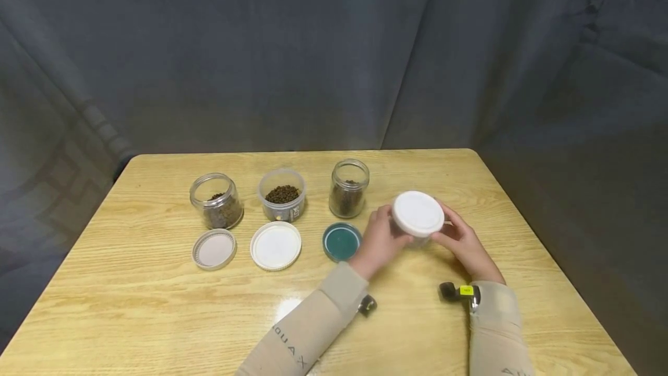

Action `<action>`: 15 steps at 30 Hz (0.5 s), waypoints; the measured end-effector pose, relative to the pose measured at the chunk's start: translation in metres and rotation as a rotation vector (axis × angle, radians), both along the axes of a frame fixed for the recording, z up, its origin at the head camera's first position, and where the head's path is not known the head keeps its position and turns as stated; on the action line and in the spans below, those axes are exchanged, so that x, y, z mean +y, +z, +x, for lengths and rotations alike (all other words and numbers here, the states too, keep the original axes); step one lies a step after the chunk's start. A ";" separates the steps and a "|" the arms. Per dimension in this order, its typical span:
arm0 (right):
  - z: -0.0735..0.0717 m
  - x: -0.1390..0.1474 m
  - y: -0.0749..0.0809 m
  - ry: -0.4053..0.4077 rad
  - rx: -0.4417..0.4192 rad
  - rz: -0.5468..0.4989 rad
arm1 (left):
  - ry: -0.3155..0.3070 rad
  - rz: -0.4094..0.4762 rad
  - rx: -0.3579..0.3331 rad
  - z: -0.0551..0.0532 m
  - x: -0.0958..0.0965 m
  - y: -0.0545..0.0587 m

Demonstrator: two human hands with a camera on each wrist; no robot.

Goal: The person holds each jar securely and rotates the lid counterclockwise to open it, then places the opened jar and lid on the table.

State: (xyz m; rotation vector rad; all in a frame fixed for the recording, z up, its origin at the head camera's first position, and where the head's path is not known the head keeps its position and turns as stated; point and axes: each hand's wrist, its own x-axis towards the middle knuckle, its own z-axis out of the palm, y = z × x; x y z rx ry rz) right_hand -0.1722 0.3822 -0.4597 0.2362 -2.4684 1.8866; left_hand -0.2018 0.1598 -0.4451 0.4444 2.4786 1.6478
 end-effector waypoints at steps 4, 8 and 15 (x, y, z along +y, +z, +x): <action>0.000 0.000 -0.001 -0.009 0.017 -0.079 | 0.001 -0.010 -0.002 -0.002 0.001 -0.002; 0.002 0.000 -0.001 -0.006 0.008 -0.148 | 0.003 -0.004 -0.006 -0.002 0.000 -0.002; 0.004 0.002 0.000 0.026 -0.031 -0.202 | 0.005 0.005 -0.013 -0.001 0.000 0.000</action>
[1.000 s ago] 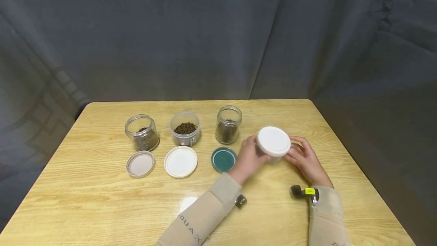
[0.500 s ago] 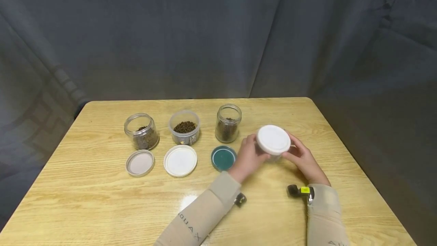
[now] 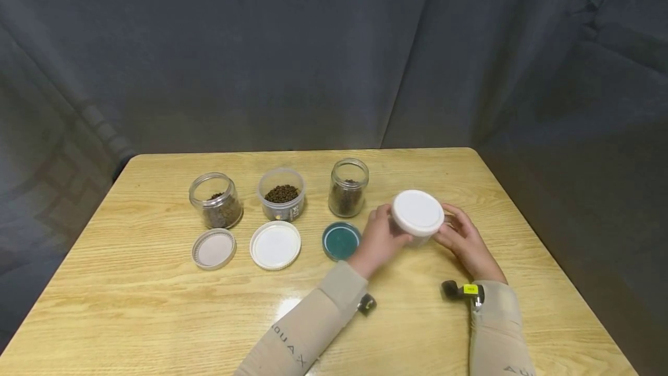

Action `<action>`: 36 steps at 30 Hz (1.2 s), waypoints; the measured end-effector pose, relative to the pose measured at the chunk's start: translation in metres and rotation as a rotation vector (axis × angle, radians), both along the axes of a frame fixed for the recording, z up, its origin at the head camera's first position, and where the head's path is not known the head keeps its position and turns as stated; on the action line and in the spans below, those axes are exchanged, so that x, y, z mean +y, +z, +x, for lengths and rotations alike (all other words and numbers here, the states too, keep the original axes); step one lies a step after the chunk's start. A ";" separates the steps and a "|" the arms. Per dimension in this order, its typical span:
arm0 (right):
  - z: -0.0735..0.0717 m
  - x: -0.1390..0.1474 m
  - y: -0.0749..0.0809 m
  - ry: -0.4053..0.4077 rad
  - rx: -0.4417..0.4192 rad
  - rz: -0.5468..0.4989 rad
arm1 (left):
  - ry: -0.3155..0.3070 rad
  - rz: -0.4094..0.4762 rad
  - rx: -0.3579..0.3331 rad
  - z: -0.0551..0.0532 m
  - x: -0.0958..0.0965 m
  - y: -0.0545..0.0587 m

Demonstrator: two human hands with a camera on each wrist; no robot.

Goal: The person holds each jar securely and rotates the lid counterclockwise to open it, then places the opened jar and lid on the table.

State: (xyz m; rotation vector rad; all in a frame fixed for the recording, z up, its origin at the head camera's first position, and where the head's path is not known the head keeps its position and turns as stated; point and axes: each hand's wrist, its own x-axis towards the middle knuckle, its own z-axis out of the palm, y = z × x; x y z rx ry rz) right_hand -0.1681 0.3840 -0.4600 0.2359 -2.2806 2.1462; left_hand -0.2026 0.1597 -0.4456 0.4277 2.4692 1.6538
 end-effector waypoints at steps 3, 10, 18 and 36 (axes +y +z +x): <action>-0.001 0.001 0.000 0.008 0.006 0.057 | -0.001 -0.002 -0.001 0.000 0.000 0.000; -0.005 0.000 -0.004 -0.026 0.051 0.160 | -0.006 -0.007 0.006 0.000 -0.001 0.000; -0.002 -0.003 -0.001 -0.059 0.042 0.079 | -0.004 -0.005 0.006 0.000 -0.001 0.000; -0.002 0.000 -0.004 -0.006 0.023 -0.052 | -0.007 0.000 0.002 0.000 -0.001 0.000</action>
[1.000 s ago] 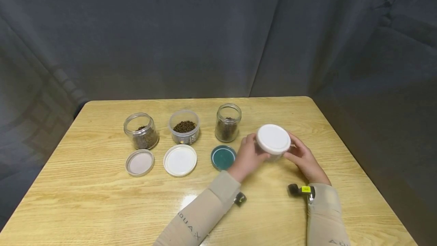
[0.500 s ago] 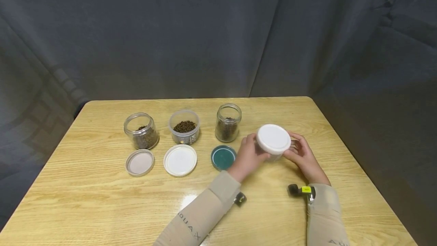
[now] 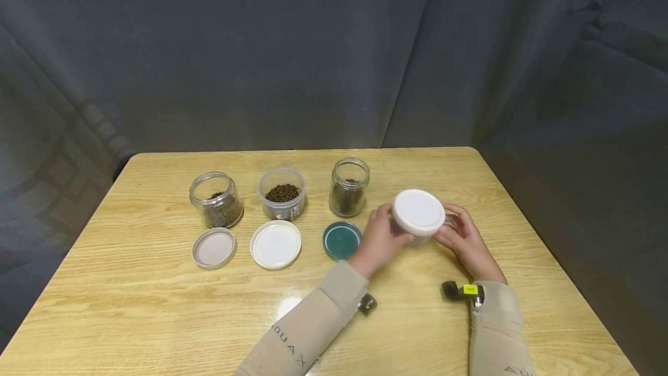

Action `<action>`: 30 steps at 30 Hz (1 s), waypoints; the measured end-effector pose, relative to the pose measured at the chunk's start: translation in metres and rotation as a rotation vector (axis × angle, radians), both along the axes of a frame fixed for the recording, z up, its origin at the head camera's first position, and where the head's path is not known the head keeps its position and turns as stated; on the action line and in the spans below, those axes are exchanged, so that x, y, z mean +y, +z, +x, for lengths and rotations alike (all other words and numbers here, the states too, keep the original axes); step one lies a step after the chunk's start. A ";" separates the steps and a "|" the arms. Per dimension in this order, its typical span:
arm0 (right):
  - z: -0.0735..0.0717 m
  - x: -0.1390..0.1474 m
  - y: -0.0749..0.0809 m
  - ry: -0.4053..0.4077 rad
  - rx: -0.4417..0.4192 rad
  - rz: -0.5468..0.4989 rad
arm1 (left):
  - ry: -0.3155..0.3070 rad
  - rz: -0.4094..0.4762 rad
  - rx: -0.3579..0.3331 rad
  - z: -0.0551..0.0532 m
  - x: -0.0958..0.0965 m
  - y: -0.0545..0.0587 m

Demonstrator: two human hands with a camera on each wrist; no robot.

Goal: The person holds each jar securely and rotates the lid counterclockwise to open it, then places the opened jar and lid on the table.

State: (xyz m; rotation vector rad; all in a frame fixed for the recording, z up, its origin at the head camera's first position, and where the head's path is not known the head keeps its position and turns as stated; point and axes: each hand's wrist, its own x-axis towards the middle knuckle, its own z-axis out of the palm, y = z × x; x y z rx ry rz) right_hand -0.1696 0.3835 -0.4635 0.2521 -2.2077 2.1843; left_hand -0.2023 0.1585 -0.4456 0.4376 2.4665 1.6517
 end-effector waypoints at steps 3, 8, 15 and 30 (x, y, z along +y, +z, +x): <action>0.000 0.000 0.001 0.012 -0.003 0.019 | -0.002 -0.006 -0.004 0.001 0.000 0.001; 0.000 0.000 0.002 0.009 -0.020 0.115 | -0.006 -0.006 -0.002 0.000 0.000 0.000; -0.001 -0.001 0.002 -0.021 0.018 0.183 | -0.019 -0.006 0.014 0.000 -0.001 -0.002; -0.001 -0.002 0.001 -0.016 0.015 0.070 | -0.008 -0.001 -0.007 0.000 0.000 0.000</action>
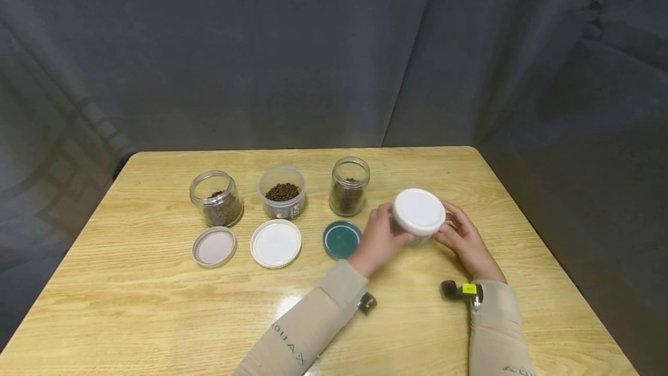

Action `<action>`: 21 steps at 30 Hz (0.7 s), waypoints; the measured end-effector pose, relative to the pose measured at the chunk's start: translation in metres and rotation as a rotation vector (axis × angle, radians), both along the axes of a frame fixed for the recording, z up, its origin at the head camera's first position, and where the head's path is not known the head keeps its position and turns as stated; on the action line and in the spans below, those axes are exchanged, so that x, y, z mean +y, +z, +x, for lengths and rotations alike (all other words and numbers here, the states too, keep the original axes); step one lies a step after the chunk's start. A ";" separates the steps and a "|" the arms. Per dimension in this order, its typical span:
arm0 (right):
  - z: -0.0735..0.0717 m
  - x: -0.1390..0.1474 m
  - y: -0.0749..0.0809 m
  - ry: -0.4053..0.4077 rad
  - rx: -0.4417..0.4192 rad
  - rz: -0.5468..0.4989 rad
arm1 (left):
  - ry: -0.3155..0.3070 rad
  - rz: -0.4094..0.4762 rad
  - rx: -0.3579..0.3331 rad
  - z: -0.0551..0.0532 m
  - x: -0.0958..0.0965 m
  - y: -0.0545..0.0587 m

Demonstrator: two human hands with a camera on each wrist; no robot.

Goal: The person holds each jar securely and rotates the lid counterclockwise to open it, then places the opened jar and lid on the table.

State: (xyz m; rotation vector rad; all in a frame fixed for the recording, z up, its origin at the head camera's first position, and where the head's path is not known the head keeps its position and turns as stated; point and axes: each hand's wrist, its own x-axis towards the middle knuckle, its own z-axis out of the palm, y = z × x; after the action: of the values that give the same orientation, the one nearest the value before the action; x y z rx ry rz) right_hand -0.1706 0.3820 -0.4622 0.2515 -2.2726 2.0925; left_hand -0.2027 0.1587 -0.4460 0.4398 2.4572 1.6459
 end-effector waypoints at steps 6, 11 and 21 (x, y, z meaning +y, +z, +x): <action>-0.001 0.001 -0.001 0.004 0.005 0.018 | -0.003 -0.009 -0.003 0.000 -0.001 0.002; -0.002 0.001 -0.001 0.004 0.010 -0.005 | -0.004 -0.003 -0.006 0.000 -0.001 0.004; -0.002 0.001 0.001 -0.021 0.037 0.149 | -0.008 -0.004 -0.011 0.001 -0.002 0.005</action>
State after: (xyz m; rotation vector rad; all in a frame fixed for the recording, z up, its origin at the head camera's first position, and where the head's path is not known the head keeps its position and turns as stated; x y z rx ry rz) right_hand -0.1727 0.3831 -0.4615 0.2686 -2.4006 1.8951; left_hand -0.2015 0.1568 -0.4405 0.4391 2.4469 1.6357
